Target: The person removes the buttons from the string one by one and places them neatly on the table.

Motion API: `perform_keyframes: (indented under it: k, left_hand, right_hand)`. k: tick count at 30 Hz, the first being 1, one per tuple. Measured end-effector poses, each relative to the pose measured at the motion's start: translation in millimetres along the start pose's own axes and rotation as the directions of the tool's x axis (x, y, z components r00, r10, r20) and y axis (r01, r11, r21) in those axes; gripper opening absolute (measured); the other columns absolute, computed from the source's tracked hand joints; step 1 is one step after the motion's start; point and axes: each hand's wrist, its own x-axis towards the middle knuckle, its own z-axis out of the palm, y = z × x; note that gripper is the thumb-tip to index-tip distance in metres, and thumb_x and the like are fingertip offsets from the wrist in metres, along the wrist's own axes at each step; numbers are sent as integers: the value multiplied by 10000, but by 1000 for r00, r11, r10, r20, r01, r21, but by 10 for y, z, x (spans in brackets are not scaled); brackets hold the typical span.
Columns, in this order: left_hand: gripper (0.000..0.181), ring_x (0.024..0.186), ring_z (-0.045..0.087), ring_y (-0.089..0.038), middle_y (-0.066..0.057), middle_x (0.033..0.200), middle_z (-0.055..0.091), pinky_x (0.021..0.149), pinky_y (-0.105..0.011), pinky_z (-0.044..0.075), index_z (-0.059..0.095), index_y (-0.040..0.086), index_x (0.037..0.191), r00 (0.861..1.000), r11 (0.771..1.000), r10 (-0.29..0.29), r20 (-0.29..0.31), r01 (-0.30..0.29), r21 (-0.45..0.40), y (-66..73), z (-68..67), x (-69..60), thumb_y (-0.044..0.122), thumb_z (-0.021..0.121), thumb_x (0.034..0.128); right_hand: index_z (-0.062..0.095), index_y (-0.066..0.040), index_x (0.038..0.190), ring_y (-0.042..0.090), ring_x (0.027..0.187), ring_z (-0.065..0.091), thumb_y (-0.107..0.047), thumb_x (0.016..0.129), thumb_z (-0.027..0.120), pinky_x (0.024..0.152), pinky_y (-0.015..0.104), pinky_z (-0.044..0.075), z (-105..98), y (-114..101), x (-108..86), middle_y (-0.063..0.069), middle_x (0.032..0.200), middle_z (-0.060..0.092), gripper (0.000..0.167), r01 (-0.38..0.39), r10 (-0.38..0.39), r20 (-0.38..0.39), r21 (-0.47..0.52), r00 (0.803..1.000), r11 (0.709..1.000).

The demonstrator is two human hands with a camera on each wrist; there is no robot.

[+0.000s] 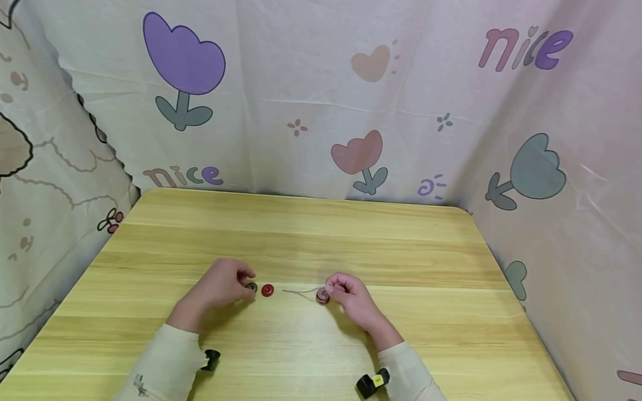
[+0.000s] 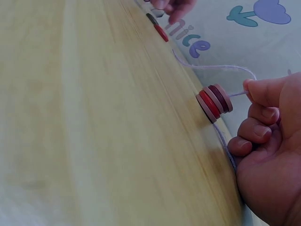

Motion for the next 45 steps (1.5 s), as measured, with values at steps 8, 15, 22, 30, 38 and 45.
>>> perform_keyframes:
  k: [8, 15, 22, 30, 38, 45]
  left_hand:
    - [320, 700, 501, -165, 9, 759, 556, 651, -330, 452, 738, -5, 1012, 997, 997, 70, -15, -71, -41, 168, 48, 75, 134, 869, 756]
    - [284, 716, 516, -167, 22, 768, 571, 667, -333, 474, 742, -8, 1019, 993, 990, 119, 2, -118, -76, 267, 148, 153, 96, 847, 776]
    - [281, 713, 519, -148, 26, 778, 580, 663, -321, 476, 742, -11, 1008, 984, 981, 177, 16, -176, -80, 407, 263, 248, 105, 849, 776]
    - [261, 704, 524, -137, 40, 757, 574, 655, -305, 478, 744, -13, 993, 977, 972, 210, 31, -206, -112, 500, 377, 327, 97, 852, 782]
    - [207, 651, 514, -115, 54, 725, 570, 618, -286, 472, 743, -7, 963, 968, 961, 248, 44, -240, -137, 561, 513, 356, 94, 834, 807]
    - [145, 586, 495, -78, 71, 673, 560, 609, -277, 468, 756, 36, 957, 962, 958, 266, 55, -258, -125, 662, 624, 408, 123, 807, 852]
  right_hand:
    - [587, 147, 935, 186, 697, 429, 51, 984, 554, 714, 281, 384, -1, -20, 4, 31, 692, 393, 112, -13, 13, 12, -19, 1000, 1000]
    - [583, 146, 934, 258, 729, 442, 44, 989, 550, 736, 300, 394, -4, -14, 11, 30, 691, 391, 120, -27, 27, 7, -13, 1000, 1000]
    - [578, 157, 928, 375, 807, 501, 63, 982, 550, 775, 313, 424, -6, -16, 16, 68, 697, 406, 113, -24, 24, 3, 4, 1000, 1000]
    - [595, 146, 942, 239, 759, 515, 52, 981, 557, 754, 292, 419, -2, -39, 11, 144, 698, 442, 108, -23, 23, 4, -14, 1000, 1000]
    - [610, 134, 955, 210, 720, 467, 37, 987, 559, 715, 293, 397, -22, 119, 54, 155, 705, 452, 114, -28, 28, 4, -30, 1000, 999]
    - [614, 100, 961, 372, 863, 605, -21, 1009, 556, 820, 368, 492, -39, 299, 82, 320, 878, 599, 143, -28, 27, 17, 20, 999, 999]
